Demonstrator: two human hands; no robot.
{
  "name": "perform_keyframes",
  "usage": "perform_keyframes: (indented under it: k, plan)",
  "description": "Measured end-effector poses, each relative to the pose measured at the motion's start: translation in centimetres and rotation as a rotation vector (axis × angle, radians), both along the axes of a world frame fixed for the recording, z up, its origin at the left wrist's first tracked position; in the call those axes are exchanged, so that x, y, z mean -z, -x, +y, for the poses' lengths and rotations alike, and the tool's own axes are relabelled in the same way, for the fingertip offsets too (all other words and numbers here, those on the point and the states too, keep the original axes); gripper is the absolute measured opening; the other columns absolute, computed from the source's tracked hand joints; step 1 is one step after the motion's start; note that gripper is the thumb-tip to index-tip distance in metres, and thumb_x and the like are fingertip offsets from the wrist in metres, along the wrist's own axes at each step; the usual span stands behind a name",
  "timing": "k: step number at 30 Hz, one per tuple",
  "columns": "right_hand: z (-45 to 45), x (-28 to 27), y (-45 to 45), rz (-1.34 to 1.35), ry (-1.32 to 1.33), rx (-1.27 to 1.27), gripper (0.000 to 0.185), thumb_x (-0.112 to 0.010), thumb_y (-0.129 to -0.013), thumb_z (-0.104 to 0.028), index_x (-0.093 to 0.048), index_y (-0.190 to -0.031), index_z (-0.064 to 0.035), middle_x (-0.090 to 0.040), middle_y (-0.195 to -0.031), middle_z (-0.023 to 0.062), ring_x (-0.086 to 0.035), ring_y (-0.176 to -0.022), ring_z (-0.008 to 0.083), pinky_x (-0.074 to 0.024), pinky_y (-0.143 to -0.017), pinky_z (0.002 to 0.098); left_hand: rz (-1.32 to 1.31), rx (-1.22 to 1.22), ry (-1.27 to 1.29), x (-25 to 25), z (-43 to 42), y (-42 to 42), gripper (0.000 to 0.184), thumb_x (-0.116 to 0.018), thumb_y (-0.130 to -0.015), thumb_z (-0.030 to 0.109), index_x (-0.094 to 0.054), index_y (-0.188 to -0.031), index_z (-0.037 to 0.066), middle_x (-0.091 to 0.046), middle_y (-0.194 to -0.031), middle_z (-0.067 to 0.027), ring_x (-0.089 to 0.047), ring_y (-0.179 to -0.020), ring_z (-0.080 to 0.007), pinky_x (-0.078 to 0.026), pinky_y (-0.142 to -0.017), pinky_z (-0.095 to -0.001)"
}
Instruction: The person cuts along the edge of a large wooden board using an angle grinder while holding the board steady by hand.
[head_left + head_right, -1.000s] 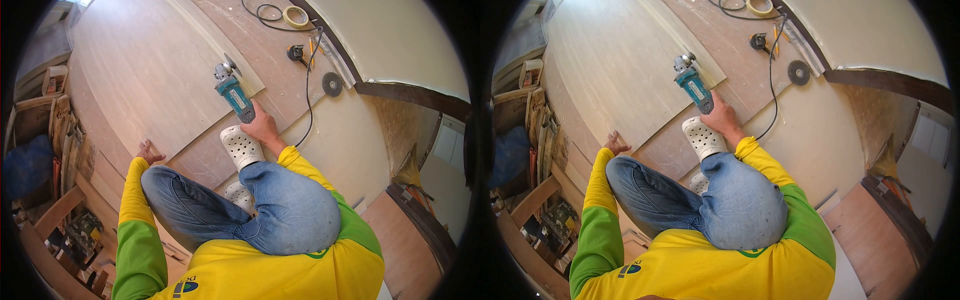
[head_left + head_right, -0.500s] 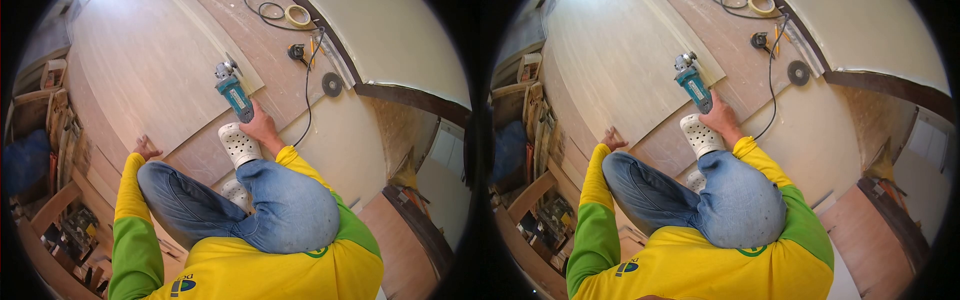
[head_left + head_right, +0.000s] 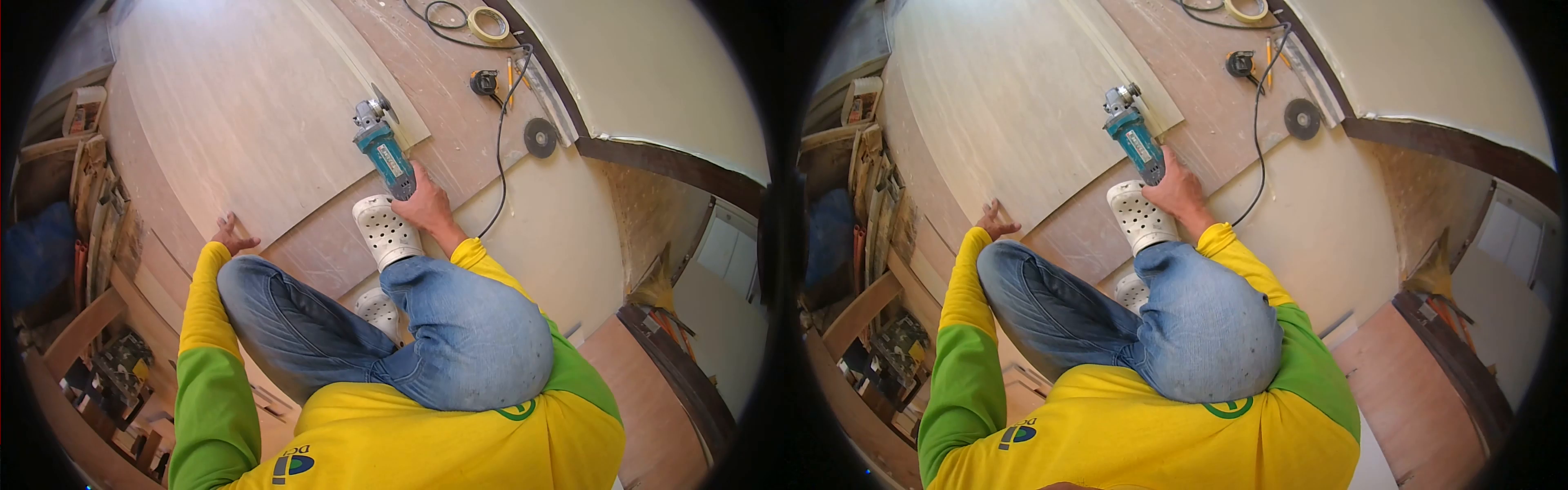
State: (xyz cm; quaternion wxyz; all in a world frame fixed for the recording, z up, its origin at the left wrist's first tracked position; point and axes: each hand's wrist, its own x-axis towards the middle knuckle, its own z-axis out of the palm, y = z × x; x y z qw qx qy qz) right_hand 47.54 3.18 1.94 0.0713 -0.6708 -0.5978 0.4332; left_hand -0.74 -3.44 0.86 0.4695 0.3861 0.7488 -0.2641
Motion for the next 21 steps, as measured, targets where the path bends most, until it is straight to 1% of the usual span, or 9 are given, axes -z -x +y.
perform_keyframes:
  k: [1, 7, 11, 14, 21]
  plan:
    - [-0.1, 0.0, -0.1, -0.006, -0.020, -0.012, 0.087, -0.074, -0.071, -0.034, -0.039, -0.147, -0.0089, -0.068, -0.112, 0.0290, -0.067, -0.103, 0.0469, -0.0532, -0.090, 0.0512, -0.003, -0.001, 0.003, -0.1, 0.1, 0.0, 0.144, -0.088, -0.063, 0.064, 0.000, -0.164, 0.012, 0.005, -0.167, -0.0293, -0.013, -0.155, -0.0387, -0.020, -0.125, -0.0375]
    - [-0.5, 0.1, -0.3, 0.000, -0.033, -0.010, 0.088, -0.074, -0.071, -0.035, -0.039, -0.147, -0.0074, -0.068, -0.111, 0.0295, -0.067, -0.102, 0.0472, -0.0532, -0.090, 0.0517, 0.001, -0.022, 0.011, -0.4, 0.1, -0.3, 0.143, -0.089, -0.063, 0.062, 0.000, -0.164, 0.013, 0.006, -0.167, -0.0279, -0.010, -0.156, -0.0375, -0.019, -0.125, -0.0376]
    - [-0.8, 0.0, -0.4, -0.006, -0.022, -0.016, 0.088, -0.075, -0.071, -0.035, -0.039, -0.147, -0.0081, -0.068, -0.112, 0.0295, -0.067, -0.102, 0.0476, -0.0530, -0.090, 0.0519, -0.010, -0.035, -0.003, 0.2, -0.2, 0.1, 0.142, -0.089, -0.064, 0.061, -0.001, -0.164, 0.013, 0.007, -0.168, -0.0266, -0.008, -0.156, -0.0363, -0.019, -0.126, -0.0389]
    - [-1.0, -0.2, -0.5, 0.006, -0.038, -0.004, 0.088, -0.075, -0.071, -0.036, -0.039, -0.147, -0.0089, -0.068, -0.112, 0.0294, -0.067, -0.102, 0.0479, -0.0529, -0.090, 0.0520, -0.001, -0.034, 0.011, -0.2, 0.0, -0.2, 0.142, -0.089, -0.064, 0.060, -0.001, -0.164, 0.013, 0.007, -0.168, -0.0259, -0.009, -0.156, -0.0361, -0.019, -0.126, -0.0397]
    - [-1.3, -0.4, -0.6, 0.003, -0.031, 0.003, 0.088, -0.076, -0.072, -0.036, -0.039, -0.147, -0.0088, -0.066, -0.118, 0.0293, -0.066, -0.106, 0.0476, -0.0524, -0.092, 0.0515, -0.003, -0.039, 0.004, 0.0, 0.0, -0.1, 0.142, -0.089, -0.064, 0.061, -0.001, -0.164, 0.013, 0.007, -0.168, -0.0250, -0.009, -0.156, -0.0363, -0.019, -0.126, -0.0389]
